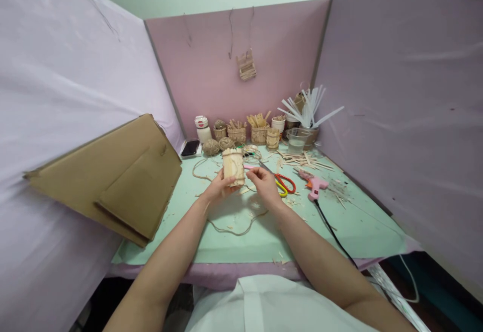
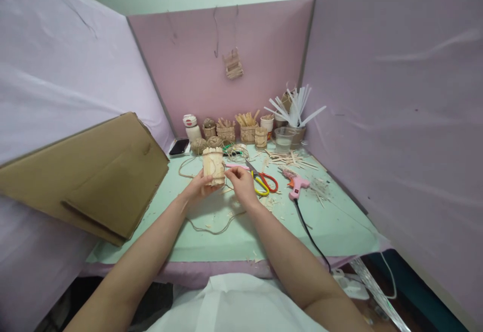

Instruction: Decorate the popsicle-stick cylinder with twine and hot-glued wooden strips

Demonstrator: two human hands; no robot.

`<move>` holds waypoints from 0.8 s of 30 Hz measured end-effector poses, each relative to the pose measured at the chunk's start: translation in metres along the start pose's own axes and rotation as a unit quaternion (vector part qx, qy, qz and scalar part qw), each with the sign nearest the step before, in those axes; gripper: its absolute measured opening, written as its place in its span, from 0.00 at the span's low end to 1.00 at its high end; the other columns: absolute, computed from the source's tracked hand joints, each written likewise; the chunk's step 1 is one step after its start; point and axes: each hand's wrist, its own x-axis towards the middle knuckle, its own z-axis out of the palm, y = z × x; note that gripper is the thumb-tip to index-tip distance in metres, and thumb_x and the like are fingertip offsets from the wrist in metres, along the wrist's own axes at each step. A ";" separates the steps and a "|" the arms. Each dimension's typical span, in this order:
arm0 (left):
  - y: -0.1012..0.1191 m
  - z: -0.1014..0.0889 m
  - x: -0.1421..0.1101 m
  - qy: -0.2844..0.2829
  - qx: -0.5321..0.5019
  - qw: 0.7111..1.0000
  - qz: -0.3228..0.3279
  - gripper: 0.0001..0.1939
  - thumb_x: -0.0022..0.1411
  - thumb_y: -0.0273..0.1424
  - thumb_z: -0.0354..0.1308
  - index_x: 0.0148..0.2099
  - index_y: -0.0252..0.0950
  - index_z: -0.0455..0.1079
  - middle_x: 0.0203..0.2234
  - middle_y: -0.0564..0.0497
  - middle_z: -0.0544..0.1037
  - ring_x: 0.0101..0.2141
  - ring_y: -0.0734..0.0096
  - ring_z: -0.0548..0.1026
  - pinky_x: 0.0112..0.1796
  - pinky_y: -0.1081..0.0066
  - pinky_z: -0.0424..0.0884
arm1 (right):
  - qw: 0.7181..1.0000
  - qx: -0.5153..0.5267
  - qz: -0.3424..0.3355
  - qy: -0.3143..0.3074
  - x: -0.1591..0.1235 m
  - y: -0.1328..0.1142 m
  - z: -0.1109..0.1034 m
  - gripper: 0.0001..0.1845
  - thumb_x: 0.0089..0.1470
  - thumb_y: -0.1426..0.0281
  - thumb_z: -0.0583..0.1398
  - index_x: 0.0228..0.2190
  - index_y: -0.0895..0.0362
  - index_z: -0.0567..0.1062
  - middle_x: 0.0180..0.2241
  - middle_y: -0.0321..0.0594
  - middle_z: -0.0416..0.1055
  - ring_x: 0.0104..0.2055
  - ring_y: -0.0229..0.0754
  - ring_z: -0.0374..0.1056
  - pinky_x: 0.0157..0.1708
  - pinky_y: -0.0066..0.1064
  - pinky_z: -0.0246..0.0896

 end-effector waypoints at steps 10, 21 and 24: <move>0.007 -0.006 0.001 -0.027 -0.016 0.999 -0.016 0.27 0.49 0.33 0.70 0.52 0.36 0.72 0.46 0.44 0.79 0.45 0.60 0.77 0.51 0.57 0.70 | 0.998 -0.013 -0.066 0.002 -0.001 -0.002 -0.002 0.09 0.50 0.62 0.62 0.32 0.54 0.74 0.30 0.37 0.75 0.33 0.41 0.69 0.37 0.34 0.64; 0.004 -0.006 0.000 -0.067 -0.057 0.995 -0.052 0.23 0.56 0.39 0.64 0.52 0.35 0.75 0.45 0.43 0.81 0.45 0.57 0.78 0.48 0.58 0.72 | 0.985 -0.104 -0.130 0.034 0.001 -0.001 -0.007 0.09 0.56 0.63 0.58 0.30 0.54 0.75 0.32 0.39 0.75 0.37 0.44 0.68 0.41 0.36 0.62; -0.001 -0.009 0.002 -0.071 -0.063 0.994 -0.054 0.26 0.54 0.45 0.67 0.51 0.34 0.75 0.43 0.43 0.81 0.42 0.57 0.79 0.45 0.61 0.74 | 0.979 -0.126 -0.158 0.028 0.000 -0.002 -0.006 0.08 0.56 0.65 0.58 0.29 0.54 0.74 0.32 0.39 0.73 0.37 0.43 0.68 0.40 0.35 0.62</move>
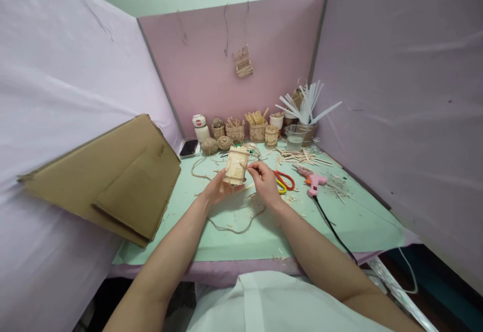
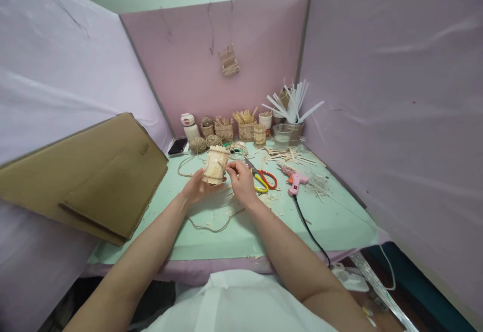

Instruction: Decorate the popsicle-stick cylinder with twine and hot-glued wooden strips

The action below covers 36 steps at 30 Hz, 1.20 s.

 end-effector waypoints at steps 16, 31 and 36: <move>-0.002 0.009 0.000 0.049 0.068 0.996 0.006 0.27 0.50 0.35 0.71 0.53 0.40 0.71 0.47 0.45 0.79 0.43 0.57 0.78 0.47 0.58 0.74 | 1.000 0.008 0.011 0.019 -0.002 0.001 -0.002 0.08 0.56 0.65 0.59 0.36 0.54 0.76 0.37 0.41 0.76 0.39 0.44 0.70 0.45 0.37 0.65; -0.012 0.000 0.014 0.102 0.178 0.975 0.085 0.41 0.36 0.33 0.77 0.54 0.37 0.67 0.53 0.42 0.74 0.53 0.57 0.73 0.54 0.60 0.66 | 0.998 -0.019 0.051 -0.016 0.003 0.011 -0.003 0.09 0.53 0.68 0.55 0.37 0.53 0.73 0.32 0.39 0.74 0.36 0.44 0.70 0.41 0.36 0.63; -0.014 -0.008 0.020 0.124 0.287 0.944 0.109 0.45 0.35 0.30 0.77 0.56 0.36 0.63 0.56 0.41 0.71 0.57 0.54 0.68 0.58 0.58 0.63 | 0.995 -0.074 0.054 -0.041 0.002 0.017 -0.002 0.11 0.53 0.70 0.54 0.38 0.53 0.74 0.30 0.38 0.73 0.35 0.45 0.69 0.40 0.36 0.61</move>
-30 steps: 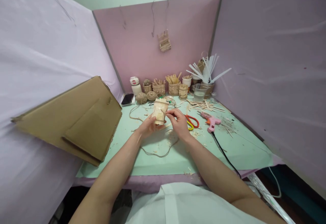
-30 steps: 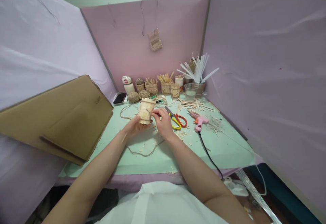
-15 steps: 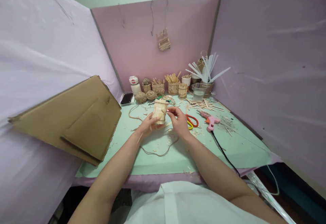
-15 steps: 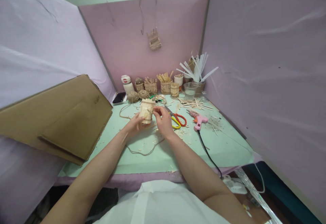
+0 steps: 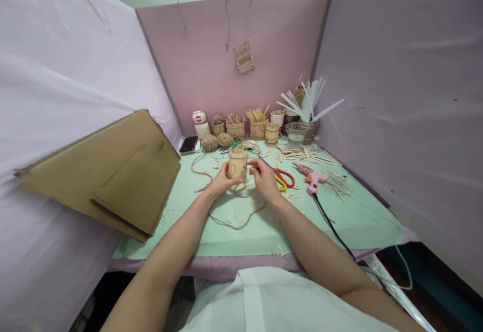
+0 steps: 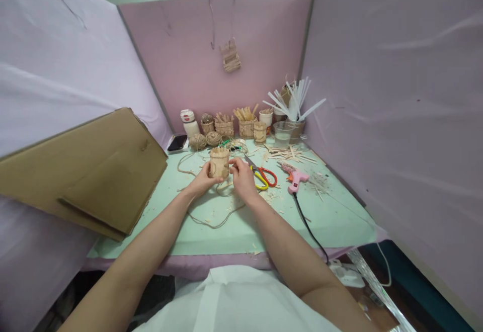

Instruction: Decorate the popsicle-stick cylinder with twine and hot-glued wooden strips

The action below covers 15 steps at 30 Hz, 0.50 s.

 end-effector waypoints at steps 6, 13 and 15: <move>-0.003 -0.005 0.003 -0.008 -0.013 1.000 0.016 0.42 0.36 0.26 0.76 0.54 0.36 0.65 0.52 0.43 0.73 0.55 0.54 0.70 0.58 0.58 0.62 | 1.000 -0.020 0.010 -0.018 0.001 0.005 0.002 0.12 0.53 0.71 0.54 0.38 0.53 0.73 0.27 0.36 0.72 0.33 0.44 0.68 0.37 0.34 0.59; 0.000 -0.004 0.001 -0.032 -0.060 0.998 -0.018 0.41 0.38 0.30 0.77 0.54 0.37 0.64 0.53 0.41 0.74 0.54 0.55 0.72 0.57 0.57 0.65 | 0.999 -0.032 0.015 -0.012 0.000 0.004 0.002 0.11 0.54 0.69 0.53 0.39 0.54 0.70 0.28 0.36 0.71 0.32 0.45 0.67 0.37 0.35 0.59; 0.005 -0.004 -0.002 -0.045 -0.097 0.993 -0.051 0.42 0.39 0.30 0.77 0.55 0.38 0.62 0.51 0.41 0.76 0.51 0.55 0.75 0.55 0.55 0.67 | 0.999 -0.031 -0.003 -0.005 -0.001 0.002 0.002 0.11 0.55 0.69 0.53 0.41 0.53 0.70 0.29 0.37 0.72 0.34 0.45 0.67 0.39 0.36 0.60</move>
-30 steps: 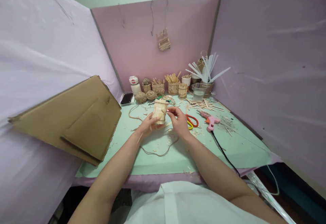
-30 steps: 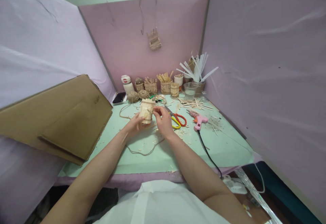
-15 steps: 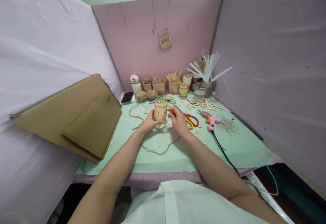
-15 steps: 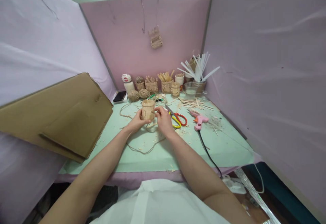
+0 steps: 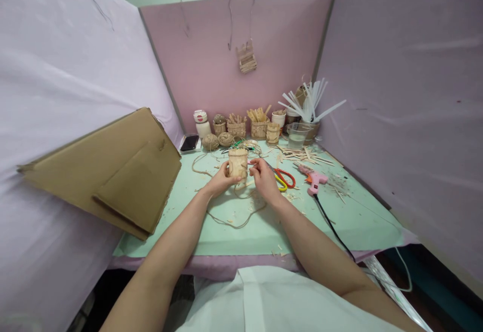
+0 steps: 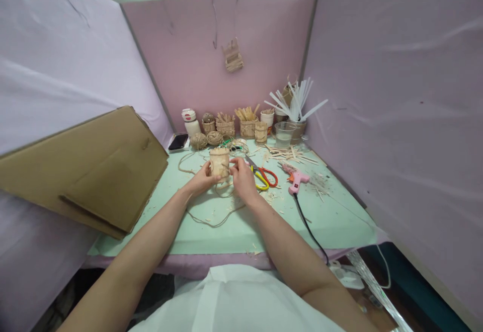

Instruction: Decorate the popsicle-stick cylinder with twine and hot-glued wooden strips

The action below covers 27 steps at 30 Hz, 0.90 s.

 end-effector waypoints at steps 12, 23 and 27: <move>0.004 0.007 -0.011 -0.051 -0.073 0.993 -0.080 0.40 0.47 0.40 0.74 0.60 0.39 0.65 0.50 0.40 0.77 0.40 0.62 0.79 0.41 0.65 0.74 | 0.995 -0.030 -0.088 -0.020 -0.005 -0.007 -0.001 0.13 0.59 0.66 0.55 0.46 0.54 0.70 0.31 0.39 0.72 0.36 0.47 0.67 0.41 0.38 0.60; 0.004 0.017 -0.012 -0.027 -0.017 0.998 -0.060 0.41 0.44 0.32 0.75 0.59 0.37 0.64 0.50 0.41 0.77 0.45 0.59 0.77 0.48 0.61 0.71 | 0.992 -0.060 -0.112 0.010 -0.006 -0.009 -0.004 0.14 0.59 0.65 0.58 0.46 0.54 0.71 0.32 0.42 0.73 0.39 0.49 0.68 0.44 0.40 0.61; 0.006 0.019 -0.013 -0.035 -0.001 0.998 -0.054 0.41 0.44 0.31 0.74 0.60 0.36 0.64 0.51 0.41 0.76 0.47 0.57 0.76 0.48 0.61 0.70 | 0.991 -0.067 -0.114 0.014 -0.006 -0.009 -0.005 0.14 0.59 0.65 0.58 0.47 0.55 0.71 0.32 0.42 0.73 0.38 0.49 0.68 0.44 0.40 0.61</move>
